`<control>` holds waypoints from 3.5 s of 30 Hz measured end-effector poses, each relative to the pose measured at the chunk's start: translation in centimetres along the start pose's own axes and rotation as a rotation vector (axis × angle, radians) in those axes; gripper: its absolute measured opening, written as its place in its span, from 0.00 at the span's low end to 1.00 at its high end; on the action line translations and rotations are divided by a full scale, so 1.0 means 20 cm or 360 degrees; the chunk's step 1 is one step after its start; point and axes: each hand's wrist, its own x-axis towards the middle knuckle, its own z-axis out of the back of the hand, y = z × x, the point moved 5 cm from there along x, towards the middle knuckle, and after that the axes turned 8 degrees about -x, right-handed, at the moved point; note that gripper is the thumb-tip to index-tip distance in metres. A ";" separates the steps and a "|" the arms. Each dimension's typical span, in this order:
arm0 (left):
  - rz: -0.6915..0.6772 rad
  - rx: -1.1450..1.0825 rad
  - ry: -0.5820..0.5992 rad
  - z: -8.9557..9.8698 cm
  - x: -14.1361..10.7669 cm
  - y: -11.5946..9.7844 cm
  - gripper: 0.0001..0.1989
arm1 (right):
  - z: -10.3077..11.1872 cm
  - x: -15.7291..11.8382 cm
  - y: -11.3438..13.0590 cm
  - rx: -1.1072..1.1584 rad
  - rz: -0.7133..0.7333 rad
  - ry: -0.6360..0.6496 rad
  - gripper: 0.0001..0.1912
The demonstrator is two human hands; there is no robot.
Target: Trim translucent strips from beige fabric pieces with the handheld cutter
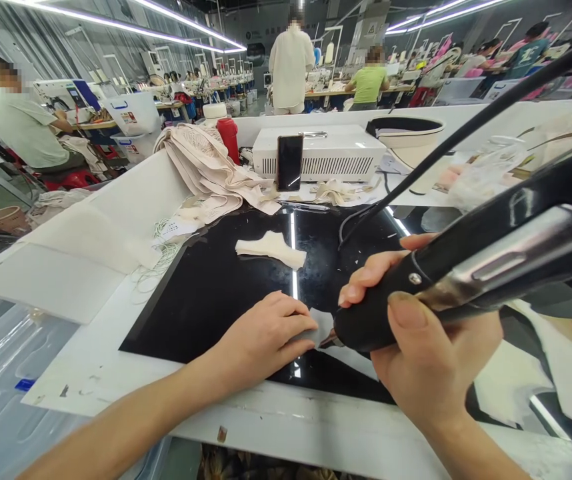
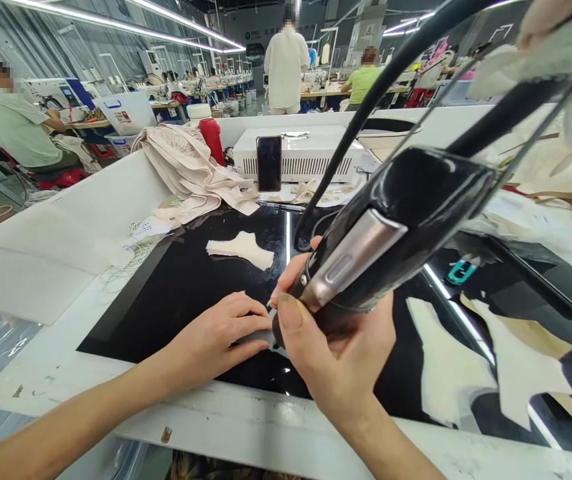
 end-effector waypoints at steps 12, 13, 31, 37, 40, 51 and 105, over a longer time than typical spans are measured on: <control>-0.0026 -0.0060 -0.0008 0.03 -0.02 0.02 0.10 | 0.06 0.08 -0.05 -0.0163 0.0072 -0.0112 0.18; -0.0036 -0.0086 0.0023 0.02 -0.02 0.02 0.09 | 0.06 0.09 -0.05 -0.0172 0.0065 -0.0124 0.17; 0.0045 -0.0201 0.0221 0.03 -0.02 0.02 0.20 | 0.02 0.00 -0.02 -0.0020 -0.0016 -0.0009 0.17; -0.0024 -0.0212 0.0256 0.04 -0.02 0.01 0.23 | 0.00 -0.03 0.00 0.0085 -0.0067 0.0051 0.18; -0.0016 -0.0222 0.0265 0.04 -0.02 0.01 0.23 | -0.02 -0.05 0.00 0.0117 -0.0061 0.0105 0.19; -0.0081 -0.0160 0.0183 0.05 -0.02 0.00 0.11 | 0.07 0.04 0.01 -0.0011 -0.0057 -0.0109 0.18; -0.0039 0.0101 0.0431 -0.01 -0.03 0.01 0.27 | 0.22 0.10 -0.04 -0.0198 0.0171 -0.0263 0.15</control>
